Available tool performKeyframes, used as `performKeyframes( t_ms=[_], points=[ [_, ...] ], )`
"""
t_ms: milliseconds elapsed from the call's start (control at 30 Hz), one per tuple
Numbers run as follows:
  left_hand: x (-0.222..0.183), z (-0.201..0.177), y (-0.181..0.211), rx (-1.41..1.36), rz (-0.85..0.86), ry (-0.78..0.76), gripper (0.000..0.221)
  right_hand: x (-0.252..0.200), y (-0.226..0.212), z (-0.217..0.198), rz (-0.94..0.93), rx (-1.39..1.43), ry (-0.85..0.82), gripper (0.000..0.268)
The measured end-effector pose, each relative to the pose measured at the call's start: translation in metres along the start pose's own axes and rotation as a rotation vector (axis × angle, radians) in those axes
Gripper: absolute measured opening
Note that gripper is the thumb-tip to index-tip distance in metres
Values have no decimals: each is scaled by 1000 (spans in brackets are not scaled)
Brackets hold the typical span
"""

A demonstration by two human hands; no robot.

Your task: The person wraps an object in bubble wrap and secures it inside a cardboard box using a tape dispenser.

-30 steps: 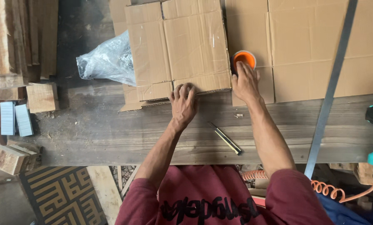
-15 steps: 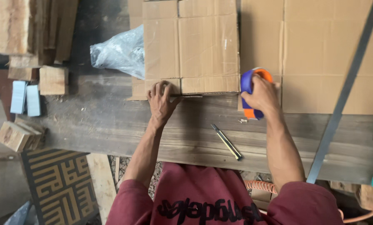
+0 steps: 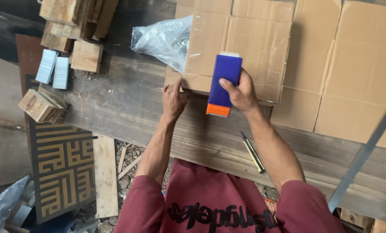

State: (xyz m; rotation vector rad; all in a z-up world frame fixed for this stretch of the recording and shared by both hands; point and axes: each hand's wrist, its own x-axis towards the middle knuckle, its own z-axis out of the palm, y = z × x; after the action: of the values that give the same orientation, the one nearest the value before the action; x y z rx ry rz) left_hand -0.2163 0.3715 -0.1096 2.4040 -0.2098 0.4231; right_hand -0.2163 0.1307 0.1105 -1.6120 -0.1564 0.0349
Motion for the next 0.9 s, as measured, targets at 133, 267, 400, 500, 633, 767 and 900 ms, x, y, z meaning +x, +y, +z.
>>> performKeyframes(
  t_ms=[133,267,400,500,633,767,900],
  points=[
    [-6,4,-12,108,-38,53,51,27,27,42,19,5,45,20],
    [-11,21,-28,81,49,158,30,43,43,66,38,24,109,20],
    [-15,25,-36,66,73,87,31,55,49,84,75,6,186,19],
    [-11,-10,-6,100,83,91,34,56,18,105,228,31,299,25],
    [-13,-24,16,207,17,132,47,60,36,108,325,62,373,28],
    [-10,-51,42,-230,-168,52,63,63,34,108,397,118,461,33],
    [-10,-60,48,-1249,-558,-249,70,56,6,118,415,119,430,29]
  ],
)
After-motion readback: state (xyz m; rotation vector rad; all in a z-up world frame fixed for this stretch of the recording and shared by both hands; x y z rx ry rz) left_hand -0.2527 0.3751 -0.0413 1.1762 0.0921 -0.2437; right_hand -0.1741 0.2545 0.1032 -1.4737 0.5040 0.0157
